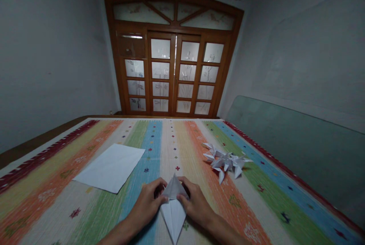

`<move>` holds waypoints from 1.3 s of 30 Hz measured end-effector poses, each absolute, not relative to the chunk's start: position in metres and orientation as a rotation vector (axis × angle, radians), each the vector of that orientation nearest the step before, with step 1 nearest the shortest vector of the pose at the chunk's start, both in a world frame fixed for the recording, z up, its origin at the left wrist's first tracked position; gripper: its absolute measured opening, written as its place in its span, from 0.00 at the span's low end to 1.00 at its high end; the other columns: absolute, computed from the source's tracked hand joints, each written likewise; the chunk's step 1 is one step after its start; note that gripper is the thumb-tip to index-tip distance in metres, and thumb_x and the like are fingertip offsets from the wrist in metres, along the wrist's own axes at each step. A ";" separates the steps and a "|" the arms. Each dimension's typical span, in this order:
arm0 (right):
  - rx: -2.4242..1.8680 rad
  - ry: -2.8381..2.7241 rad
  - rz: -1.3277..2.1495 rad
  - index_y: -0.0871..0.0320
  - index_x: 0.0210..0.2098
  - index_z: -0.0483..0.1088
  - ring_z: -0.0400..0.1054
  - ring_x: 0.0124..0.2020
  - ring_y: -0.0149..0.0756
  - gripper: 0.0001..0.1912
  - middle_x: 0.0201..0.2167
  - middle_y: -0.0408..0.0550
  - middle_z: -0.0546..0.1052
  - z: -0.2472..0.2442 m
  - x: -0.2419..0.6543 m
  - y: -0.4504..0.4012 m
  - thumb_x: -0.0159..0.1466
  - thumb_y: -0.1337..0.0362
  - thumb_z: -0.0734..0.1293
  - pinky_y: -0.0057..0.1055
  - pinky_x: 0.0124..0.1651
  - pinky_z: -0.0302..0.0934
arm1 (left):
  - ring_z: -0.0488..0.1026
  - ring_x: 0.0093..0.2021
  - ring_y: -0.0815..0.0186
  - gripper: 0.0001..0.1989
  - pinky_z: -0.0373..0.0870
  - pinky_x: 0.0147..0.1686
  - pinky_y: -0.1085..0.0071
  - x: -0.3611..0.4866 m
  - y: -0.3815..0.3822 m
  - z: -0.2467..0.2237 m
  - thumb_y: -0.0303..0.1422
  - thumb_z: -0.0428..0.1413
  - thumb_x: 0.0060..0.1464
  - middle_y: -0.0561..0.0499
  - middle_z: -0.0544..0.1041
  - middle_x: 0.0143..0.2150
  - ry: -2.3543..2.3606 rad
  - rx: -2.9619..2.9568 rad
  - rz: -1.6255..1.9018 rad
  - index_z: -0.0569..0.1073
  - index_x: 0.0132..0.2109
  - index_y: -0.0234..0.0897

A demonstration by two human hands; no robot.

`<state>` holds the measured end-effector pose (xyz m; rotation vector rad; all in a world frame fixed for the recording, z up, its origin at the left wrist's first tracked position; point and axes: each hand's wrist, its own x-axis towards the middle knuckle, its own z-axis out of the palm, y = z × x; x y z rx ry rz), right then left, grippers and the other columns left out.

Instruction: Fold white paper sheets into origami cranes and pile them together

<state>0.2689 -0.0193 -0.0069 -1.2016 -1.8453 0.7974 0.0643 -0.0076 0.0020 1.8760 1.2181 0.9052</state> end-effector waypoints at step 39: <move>-1.328 -1.889 0.744 0.57 0.59 0.67 0.76 0.50 0.48 0.31 0.50 0.54 0.81 -0.006 0.251 -0.022 0.56 0.71 0.73 0.37 0.54 0.65 | 0.73 0.42 0.56 0.05 0.65 0.43 0.66 0.066 -0.010 -0.009 0.25 0.56 0.61 0.47 0.77 0.39 1.418 2.331 0.616 0.74 0.37 0.38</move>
